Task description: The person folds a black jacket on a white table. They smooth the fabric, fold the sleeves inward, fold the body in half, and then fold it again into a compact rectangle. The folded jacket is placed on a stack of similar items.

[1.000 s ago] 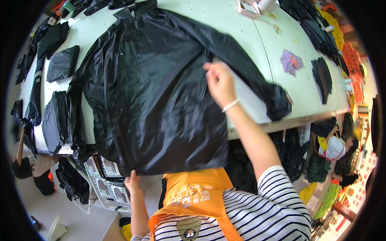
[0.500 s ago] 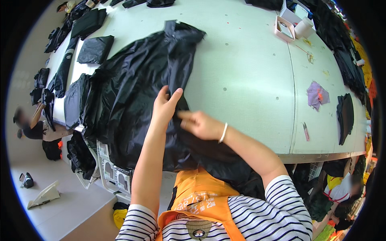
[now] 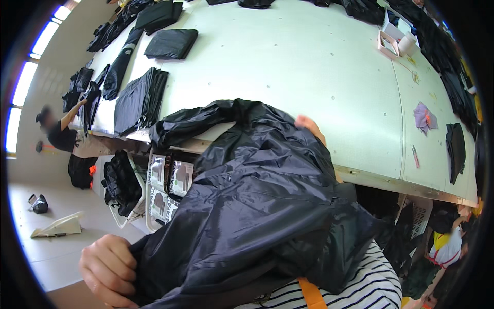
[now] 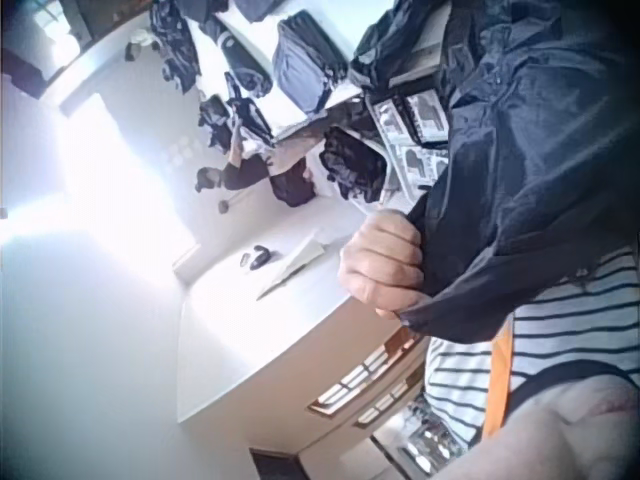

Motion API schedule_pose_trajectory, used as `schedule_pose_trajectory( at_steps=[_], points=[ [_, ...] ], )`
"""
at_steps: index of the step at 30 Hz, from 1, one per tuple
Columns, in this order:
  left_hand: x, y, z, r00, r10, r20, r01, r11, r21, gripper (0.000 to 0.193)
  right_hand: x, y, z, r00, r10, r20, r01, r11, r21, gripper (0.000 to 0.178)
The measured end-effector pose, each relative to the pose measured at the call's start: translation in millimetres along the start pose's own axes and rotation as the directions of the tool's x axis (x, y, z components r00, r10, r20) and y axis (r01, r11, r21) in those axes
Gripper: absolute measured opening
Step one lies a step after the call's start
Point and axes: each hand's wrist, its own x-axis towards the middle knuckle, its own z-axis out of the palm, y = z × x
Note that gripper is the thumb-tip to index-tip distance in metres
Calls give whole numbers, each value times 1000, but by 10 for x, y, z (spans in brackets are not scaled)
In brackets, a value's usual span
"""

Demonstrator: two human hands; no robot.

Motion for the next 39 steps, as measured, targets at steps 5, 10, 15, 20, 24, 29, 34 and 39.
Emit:
schedule_pose_trajectory(
  at_steps=[5,10,15,20,24,29,34,39],
  points=[
    [-541,547,-142,998,48,37,-49,998,38,14,-1152,-78,-752,972,-222,-71,159,853,-497,18],
    [-604,426,164,980,-197,-12,152,713,684,22,-2977,-705,-2140,474,199,-858,-26,977,213,26],
    [-703,200,133,993,-109,50,52,768,639,25,-3929,-1920,-2211,90,-174,-981,-96,978,-183,30],
    [-1352,367,32,979,-71,-190,165,824,542,12,-2646,-2497,-1288,387,-420,-821,-165,844,-510,38],
    [-1880,151,397,631,43,-774,558,668,492,27,-605,-2720,-358,670,-574,-470,20,647,-762,45],
    [-2040,-346,-7,196,12,-981,882,435,181,25,2798,-2945,542,684,-730,-17,448,439,-779,55],
    [-2390,-1783,-513,209,-176,-962,923,-290,253,72,3787,-1165,1034,868,-430,247,493,694,-525,60],
    [-1850,-2875,-907,170,-297,-940,881,-381,280,94,2448,-137,316,927,-277,254,293,111,-950,71]
  ],
)
